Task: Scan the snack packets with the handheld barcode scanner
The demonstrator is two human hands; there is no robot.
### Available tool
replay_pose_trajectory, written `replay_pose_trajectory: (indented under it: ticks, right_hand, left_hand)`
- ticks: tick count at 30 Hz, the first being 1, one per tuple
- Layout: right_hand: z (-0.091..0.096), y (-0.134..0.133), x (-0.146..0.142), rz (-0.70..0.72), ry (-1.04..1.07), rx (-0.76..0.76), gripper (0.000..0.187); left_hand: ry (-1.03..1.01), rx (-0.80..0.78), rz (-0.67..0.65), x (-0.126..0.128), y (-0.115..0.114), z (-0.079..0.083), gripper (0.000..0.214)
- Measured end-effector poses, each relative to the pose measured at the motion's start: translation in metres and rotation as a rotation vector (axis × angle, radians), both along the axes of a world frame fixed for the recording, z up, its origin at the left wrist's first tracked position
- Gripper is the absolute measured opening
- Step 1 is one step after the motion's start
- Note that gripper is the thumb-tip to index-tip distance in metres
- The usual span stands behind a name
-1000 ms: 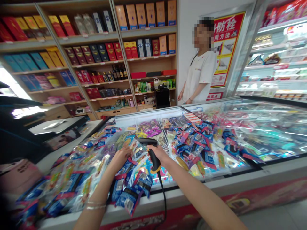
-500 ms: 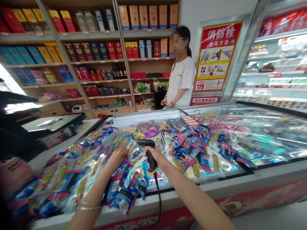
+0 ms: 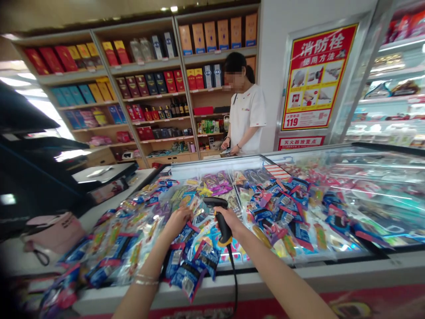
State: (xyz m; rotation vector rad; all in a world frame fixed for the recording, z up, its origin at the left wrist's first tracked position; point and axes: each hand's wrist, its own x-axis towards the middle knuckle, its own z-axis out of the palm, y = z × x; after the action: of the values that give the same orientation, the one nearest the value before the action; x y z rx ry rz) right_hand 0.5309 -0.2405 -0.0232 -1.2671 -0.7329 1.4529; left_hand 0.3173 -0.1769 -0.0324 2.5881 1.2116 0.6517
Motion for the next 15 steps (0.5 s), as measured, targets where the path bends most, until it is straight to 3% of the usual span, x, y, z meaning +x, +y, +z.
replay_pose_trajectory:
  ticks: [8, 15]
  right_hand:
    - [-0.010, 0.010, 0.003, 0.010, 0.028, 0.034, 0.024]
    - [-0.002, -0.002, 0.004, -0.058, 0.069, 0.042, 0.021]
  left_hand:
    - [0.028, -0.016, 0.031, 0.002, -0.004, 0.003, 0.032]
    - [-0.139, 0.119, 0.241, -0.015, 0.004, 0.002, 0.050]
